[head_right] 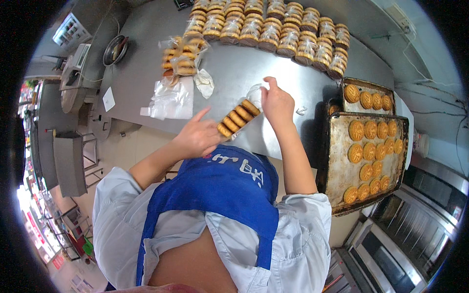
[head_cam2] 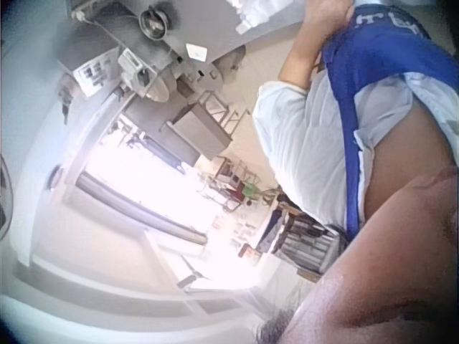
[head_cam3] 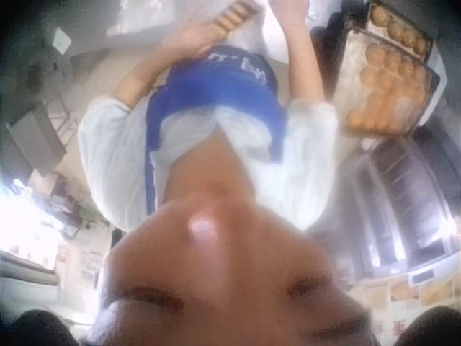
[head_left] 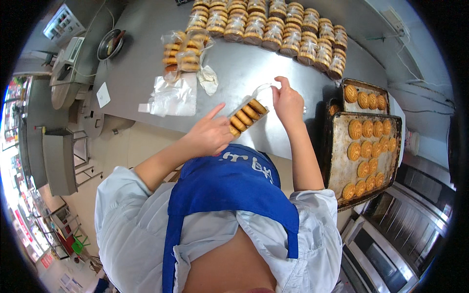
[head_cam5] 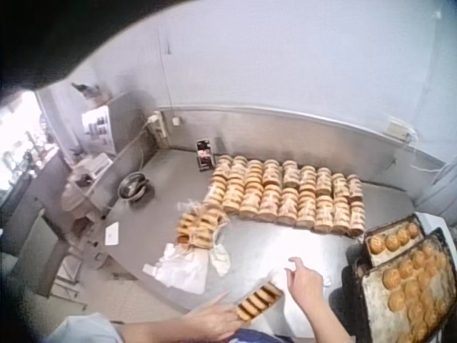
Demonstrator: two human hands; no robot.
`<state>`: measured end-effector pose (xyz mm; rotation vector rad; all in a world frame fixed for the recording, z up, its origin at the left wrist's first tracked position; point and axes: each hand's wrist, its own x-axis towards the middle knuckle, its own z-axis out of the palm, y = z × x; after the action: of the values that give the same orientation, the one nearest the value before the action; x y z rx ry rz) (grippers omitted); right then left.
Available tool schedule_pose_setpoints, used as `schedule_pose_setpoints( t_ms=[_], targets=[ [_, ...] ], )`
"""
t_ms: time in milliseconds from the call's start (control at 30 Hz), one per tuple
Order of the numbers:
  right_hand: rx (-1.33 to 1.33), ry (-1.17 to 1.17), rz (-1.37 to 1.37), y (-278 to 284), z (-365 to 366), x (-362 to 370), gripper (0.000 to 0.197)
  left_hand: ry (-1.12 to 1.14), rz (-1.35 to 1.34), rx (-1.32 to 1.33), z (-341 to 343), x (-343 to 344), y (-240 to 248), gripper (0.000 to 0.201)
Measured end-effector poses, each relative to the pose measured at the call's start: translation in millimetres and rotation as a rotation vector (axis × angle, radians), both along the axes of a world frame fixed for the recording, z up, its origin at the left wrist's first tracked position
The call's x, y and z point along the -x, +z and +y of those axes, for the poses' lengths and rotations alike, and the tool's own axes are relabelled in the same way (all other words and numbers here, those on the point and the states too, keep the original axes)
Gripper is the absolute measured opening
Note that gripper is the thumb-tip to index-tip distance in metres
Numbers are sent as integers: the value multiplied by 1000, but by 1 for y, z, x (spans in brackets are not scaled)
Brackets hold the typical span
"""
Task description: The person picks round cookies from a metal baking tray and places them into clear plastic bags. They tie the bags closed and arrange the packaged cookies on a stainless steel table next to other completed packages. The process is repeated for multiple cookies from the tray.
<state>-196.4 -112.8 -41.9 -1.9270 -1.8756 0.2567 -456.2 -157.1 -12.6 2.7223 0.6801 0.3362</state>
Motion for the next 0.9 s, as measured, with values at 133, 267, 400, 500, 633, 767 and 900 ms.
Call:
schedule_pose_setpoints(
  t_ms=[133,267,400,500,633,767,900],
  targets=[
    [183,-61,8,-4,9,-16,26,296,-272,-34,4,-41,0,10],
    [218,39,561,3,-1,9,27,315,-160,250,-12,-51,-14,14],
    [68,331,404,28,-37,48,23,171,-459,776,-35,-68,-12,22],
    [52,216,481,17,-52,38,26,341,-452,953,-26,-66,-20,24],
    [127,155,634,-10,-78,33,28,383,-401,220,-16,-48,-32,23],
    [135,112,787,-20,-88,27,27,157,-455,1006,-5,-49,-51,29],
    [-40,183,490,-19,-114,27,20,-40,-164,1374,17,-48,-43,26]
  ],
)
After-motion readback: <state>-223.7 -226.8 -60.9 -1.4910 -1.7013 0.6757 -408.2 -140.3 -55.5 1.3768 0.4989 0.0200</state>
